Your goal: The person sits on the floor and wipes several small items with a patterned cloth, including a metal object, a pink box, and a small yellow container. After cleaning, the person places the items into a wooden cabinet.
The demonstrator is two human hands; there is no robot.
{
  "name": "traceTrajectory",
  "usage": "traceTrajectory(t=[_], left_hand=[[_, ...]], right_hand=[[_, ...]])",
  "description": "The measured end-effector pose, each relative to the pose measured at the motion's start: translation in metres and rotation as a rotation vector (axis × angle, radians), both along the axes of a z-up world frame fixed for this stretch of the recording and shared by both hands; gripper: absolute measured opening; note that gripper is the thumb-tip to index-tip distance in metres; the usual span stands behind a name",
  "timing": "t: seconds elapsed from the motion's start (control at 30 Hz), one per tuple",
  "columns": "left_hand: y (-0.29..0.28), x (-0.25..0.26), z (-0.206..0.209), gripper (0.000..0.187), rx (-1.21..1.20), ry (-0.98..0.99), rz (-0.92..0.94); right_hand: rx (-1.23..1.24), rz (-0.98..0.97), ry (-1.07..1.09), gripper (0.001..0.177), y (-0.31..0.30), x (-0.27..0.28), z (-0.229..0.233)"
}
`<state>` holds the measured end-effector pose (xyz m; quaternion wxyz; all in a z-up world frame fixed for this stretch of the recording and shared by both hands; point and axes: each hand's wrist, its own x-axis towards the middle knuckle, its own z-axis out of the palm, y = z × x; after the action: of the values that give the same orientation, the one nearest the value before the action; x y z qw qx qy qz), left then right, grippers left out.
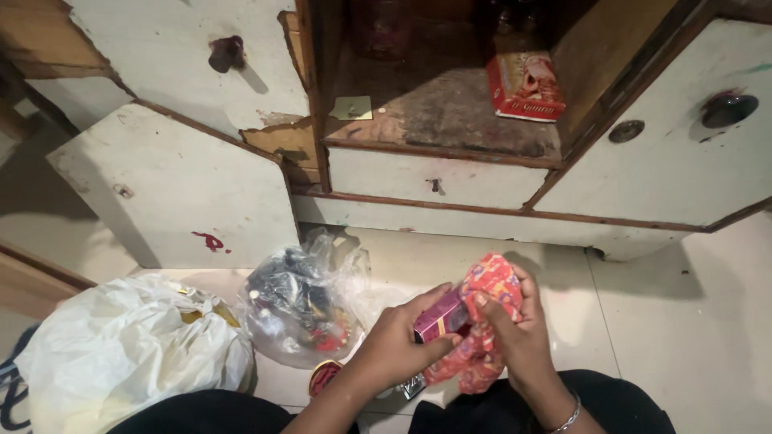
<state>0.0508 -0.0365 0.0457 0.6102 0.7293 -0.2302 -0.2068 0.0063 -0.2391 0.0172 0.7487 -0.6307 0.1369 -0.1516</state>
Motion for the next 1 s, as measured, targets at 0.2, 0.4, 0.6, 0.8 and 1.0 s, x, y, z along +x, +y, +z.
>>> traceTrajectory(t=[0.2, 0.4, 0.6, 0.8, 1.0], left_hand=[[-0.003, -0.002, -0.012, 0.044, 0.32, -0.226, 0.121], [0.002, 0.001, -0.026, 0.028, 0.267, -0.324, 0.11], [0.005, 0.006, -0.027, 0.035, 0.232, -0.184, 0.081], [0.007, 0.002, -0.031, 0.036, 0.212, -0.263, 0.055], [0.009, 0.0, -0.034, 0.033, 0.195, -0.024, 0.106]], right_hand=[[-0.308, 0.097, -0.145, 0.061, 0.011, -0.009, 0.005], [-0.995, 0.265, -0.244, 0.075, 0.046, -0.024, -0.004], [-0.609, 0.176, -0.106, 0.068, 0.022, -0.007, -0.02], [-0.492, 0.254, 0.118, 0.077, 0.036, -0.025, -0.022], [-0.97, 0.288, -0.301, 0.062, 0.058, -0.033, -0.026]])
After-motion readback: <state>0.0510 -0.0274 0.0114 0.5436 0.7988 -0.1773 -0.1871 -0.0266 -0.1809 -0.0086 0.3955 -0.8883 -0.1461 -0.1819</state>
